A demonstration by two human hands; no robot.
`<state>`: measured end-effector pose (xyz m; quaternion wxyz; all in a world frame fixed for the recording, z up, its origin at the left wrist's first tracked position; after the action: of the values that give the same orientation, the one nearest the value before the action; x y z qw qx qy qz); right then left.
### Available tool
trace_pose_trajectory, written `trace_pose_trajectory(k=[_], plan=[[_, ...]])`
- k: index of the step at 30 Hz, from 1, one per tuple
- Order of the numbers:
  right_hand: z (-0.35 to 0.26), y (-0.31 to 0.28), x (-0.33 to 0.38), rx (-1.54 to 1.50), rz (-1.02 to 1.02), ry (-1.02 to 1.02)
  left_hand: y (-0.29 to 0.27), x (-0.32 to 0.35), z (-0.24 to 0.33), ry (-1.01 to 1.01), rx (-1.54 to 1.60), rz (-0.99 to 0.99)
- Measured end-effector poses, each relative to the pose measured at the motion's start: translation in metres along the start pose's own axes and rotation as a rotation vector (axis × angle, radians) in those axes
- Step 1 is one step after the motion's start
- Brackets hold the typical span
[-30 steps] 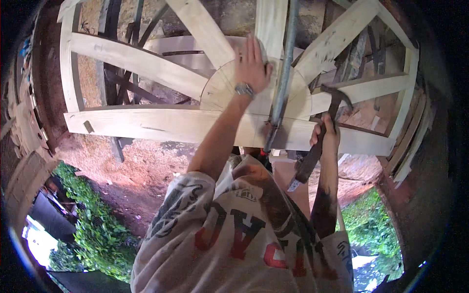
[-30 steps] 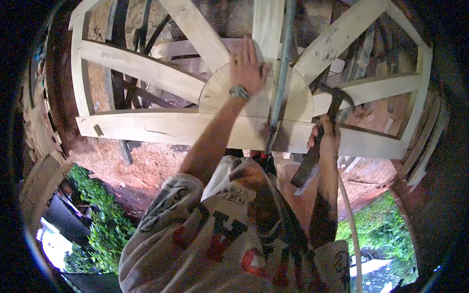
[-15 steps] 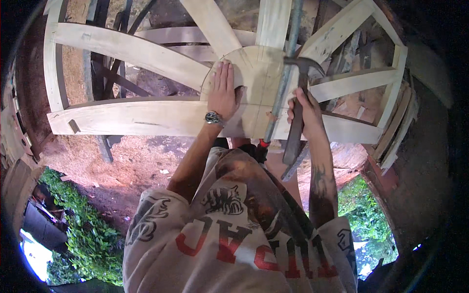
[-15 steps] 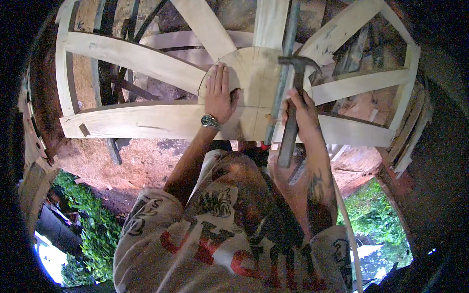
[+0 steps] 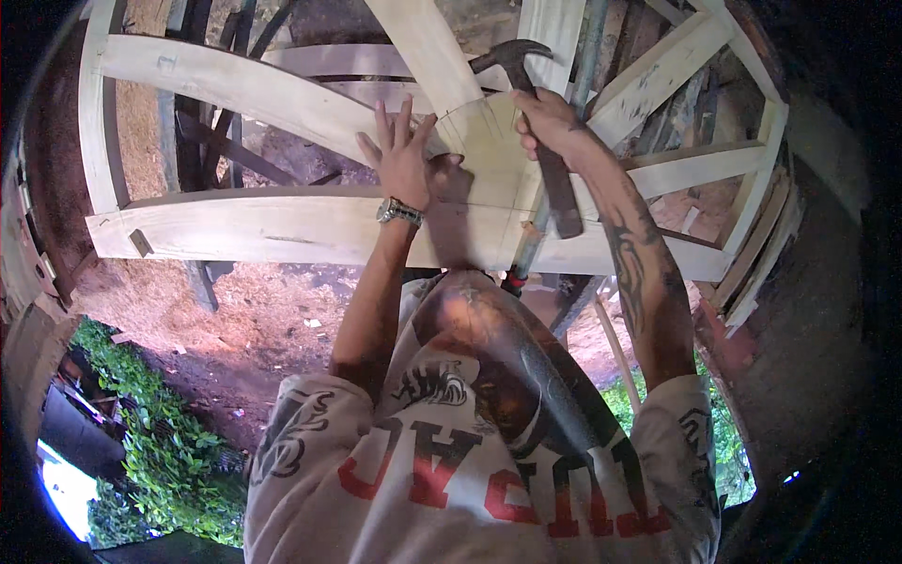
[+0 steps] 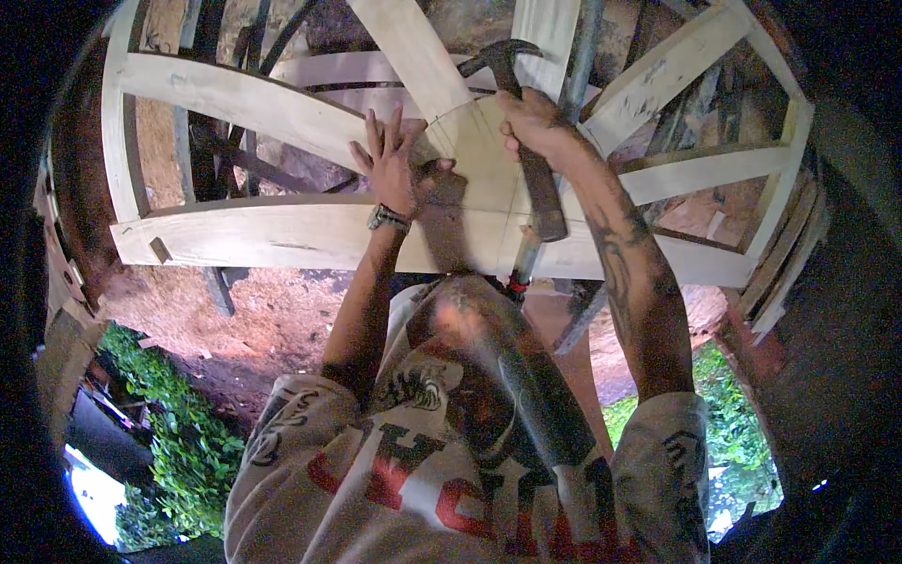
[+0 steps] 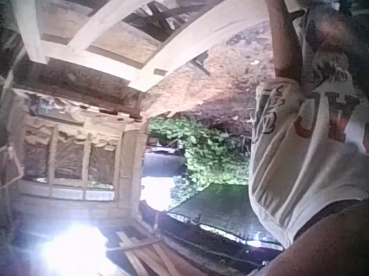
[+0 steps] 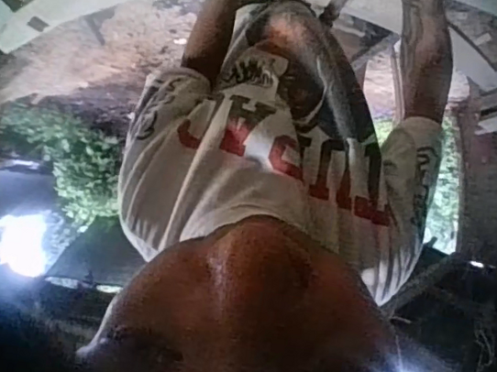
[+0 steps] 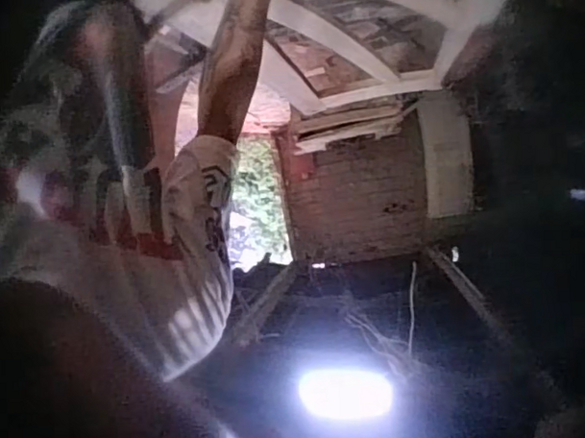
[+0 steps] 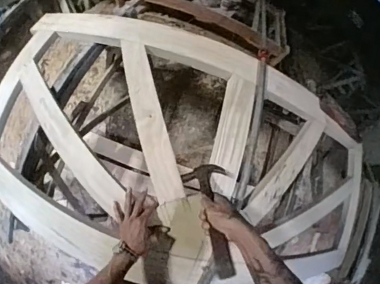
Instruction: Assemble a wooden structure by hammering nails into pre-cut wooden pieces held together with a pipe clamp.
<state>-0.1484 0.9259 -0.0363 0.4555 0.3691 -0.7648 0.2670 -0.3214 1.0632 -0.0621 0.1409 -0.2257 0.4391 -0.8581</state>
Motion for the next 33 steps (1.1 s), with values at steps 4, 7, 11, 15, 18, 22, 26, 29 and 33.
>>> trace_pose_trajectory(k=[4,7,11,15,18,22,26,29,33], plan=[[-0.020,-0.019,0.010,-0.182,0.093,-0.026,0.001,0.000,-0.003,-0.039,0.011,-0.029],[-0.033,-0.042,0.008,-0.325,0.285,-0.141,-0.003,-0.002,-0.002,-0.023,0.014,-0.009],[-0.028,-0.023,0.001,-0.173,0.212,-0.108,-0.002,-0.001,-0.002,-0.030,0.053,0.011],[-0.011,0.012,0.005,-0.119,-0.030,0.027,0.001,-0.002,-0.002,-0.038,0.037,-0.009],[-0.003,0.015,0.001,-0.193,0.028,-0.021,0.005,-0.003,-0.005,-0.026,0.015,0.014],[-0.010,0.011,0.013,-0.077,-0.026,0.021,0.002,0.001,-0.014,0.034,-0.026,-0.027],[-0.002,0.003,0.049,-0.237,0.176,-0.099,-0.023,-0.004,-0.068,0.195,0.100,0.129],[0.029,-0.004,0.072,-0.237,0.191,-0.154,-0.058,-0.010,-0.113,0.063,-0.113,0.234],[0.094,0.019,0.092,-0.265,0.194,-0.132,-0.071,-0.016,-0.119,-0.049,-0.120,0.193]])
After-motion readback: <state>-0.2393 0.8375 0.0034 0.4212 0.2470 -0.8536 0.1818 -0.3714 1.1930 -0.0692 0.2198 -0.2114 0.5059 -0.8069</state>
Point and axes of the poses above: each hand's wrist, its own x-axis away from the middle knuckle, its own y-axis out of the palm, z = x × y, the point moved 5 cm from there along -x, towards the middle knuckle, and after that the axes turned 7 degrees about -z, right-handed, at the moved point
